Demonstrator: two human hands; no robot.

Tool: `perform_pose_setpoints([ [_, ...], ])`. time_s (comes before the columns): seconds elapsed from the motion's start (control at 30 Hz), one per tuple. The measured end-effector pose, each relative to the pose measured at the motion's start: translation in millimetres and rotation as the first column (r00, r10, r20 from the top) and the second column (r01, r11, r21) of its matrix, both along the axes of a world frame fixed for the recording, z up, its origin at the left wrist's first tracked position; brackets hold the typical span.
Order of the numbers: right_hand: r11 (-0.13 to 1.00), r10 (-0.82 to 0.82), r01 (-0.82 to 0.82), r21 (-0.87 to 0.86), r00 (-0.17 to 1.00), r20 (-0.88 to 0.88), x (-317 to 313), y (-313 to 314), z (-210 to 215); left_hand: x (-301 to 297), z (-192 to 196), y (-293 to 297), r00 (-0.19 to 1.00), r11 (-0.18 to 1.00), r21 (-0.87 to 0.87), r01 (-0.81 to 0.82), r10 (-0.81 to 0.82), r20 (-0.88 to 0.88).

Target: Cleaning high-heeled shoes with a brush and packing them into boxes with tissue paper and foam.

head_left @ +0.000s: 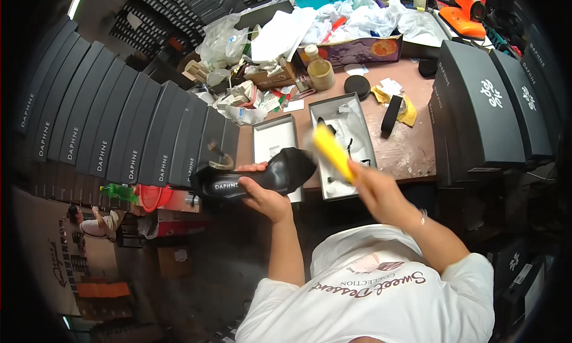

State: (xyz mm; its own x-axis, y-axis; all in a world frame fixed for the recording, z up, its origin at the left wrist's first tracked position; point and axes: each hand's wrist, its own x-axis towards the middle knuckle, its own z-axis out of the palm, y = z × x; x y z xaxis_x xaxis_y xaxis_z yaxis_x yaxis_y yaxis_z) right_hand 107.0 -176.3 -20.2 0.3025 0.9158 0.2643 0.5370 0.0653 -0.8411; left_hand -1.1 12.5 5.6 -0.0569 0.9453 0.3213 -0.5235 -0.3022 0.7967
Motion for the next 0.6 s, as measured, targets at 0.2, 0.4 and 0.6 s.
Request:
perform_pose_setpoints([
  [0.2, 0.955, 0.237, -0.248, -0.162, 0.968, -0.086, -12.4, -13.4, 27.1, -18.2, -23.3, 18.8, 0.992, 0.994, -0.043, 0.097, -0.100, -0.074],
  [0.4, 0.985, -0.033, -0.007, -0.171, 0.973, -0.228, 24.7, -24.7, 27.9, -41.3, -26.9, 12.7, 0.778, 0.706, -0.329, 0.628, -0.570, 0.263],
  [0.6, 0.998, -0.003, -0.025, 0.062, 0.912, 0.409, 34.2, -3.0, 84.5, -48.5, -32.5, -3.4, 0.462, 0.416, -0.365, 0.833, -0.886, 0.044],
])
